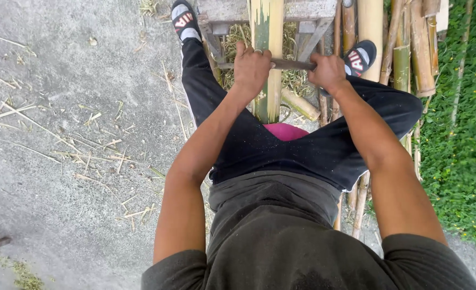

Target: The recorder uses a large knife to scrape the outer layer of a bamboo pole while sitting on a pile of other poles.

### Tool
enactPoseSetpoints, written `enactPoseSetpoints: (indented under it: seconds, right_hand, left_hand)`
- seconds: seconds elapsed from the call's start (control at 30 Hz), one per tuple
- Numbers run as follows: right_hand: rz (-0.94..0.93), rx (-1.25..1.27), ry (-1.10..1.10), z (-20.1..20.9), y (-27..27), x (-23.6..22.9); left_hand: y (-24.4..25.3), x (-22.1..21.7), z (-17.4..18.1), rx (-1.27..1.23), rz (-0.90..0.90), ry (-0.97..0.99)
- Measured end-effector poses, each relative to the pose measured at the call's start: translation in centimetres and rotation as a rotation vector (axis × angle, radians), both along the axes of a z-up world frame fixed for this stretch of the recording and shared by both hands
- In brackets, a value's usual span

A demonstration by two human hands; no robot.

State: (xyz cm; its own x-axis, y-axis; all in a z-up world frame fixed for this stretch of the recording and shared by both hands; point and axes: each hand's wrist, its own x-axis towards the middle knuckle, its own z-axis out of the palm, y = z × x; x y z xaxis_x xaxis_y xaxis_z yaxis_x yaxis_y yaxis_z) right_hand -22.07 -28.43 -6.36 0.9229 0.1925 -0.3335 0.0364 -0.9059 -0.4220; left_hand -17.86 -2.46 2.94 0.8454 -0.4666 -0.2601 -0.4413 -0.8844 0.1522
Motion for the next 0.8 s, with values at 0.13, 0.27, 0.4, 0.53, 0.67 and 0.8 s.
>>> enactPoseSetpoints:
  seconds: [0.13, 0.27, 0.4, 0.53, 0.67, 0.8]
  right_hand:
    - [0.039, 0.034, 0.055, -0.7, -0.1, -2.5]
    - [0.194, -0.029, 0.209, -2.1, -0.2, -10.1]
    - [0.247, -0.041, 0.367, 3.0, 1.1, -8.3]
    - [0.189, -0.135, 0.339, 4.0, 1.8, -6.0]
    - [0.025, -0.197, 0.261, 6.7, 2.9, -1.1]
    - [-0.07, -0.257, 0.227, 8.0, 4.1, 4.8]
  left_hand:
    - [0.5, -3.4, 1.3, -0.016, 0.03, 0.116]
    - [1.7, -13.1, 0.7, -0.053, 0.097, 0.133]
    - [2.0, -14.2, 2.2, -0.035, 0.212, 0.312]
    - [3.2, -9.9, 0.0, -0.094, 0.136, 0.059]
    - [4.9, -2.4, -3.4, -0.142, -0.008, 0.154]
    - [5.6, 5.4, -2.7, -0.244, -0.103, 0.108]
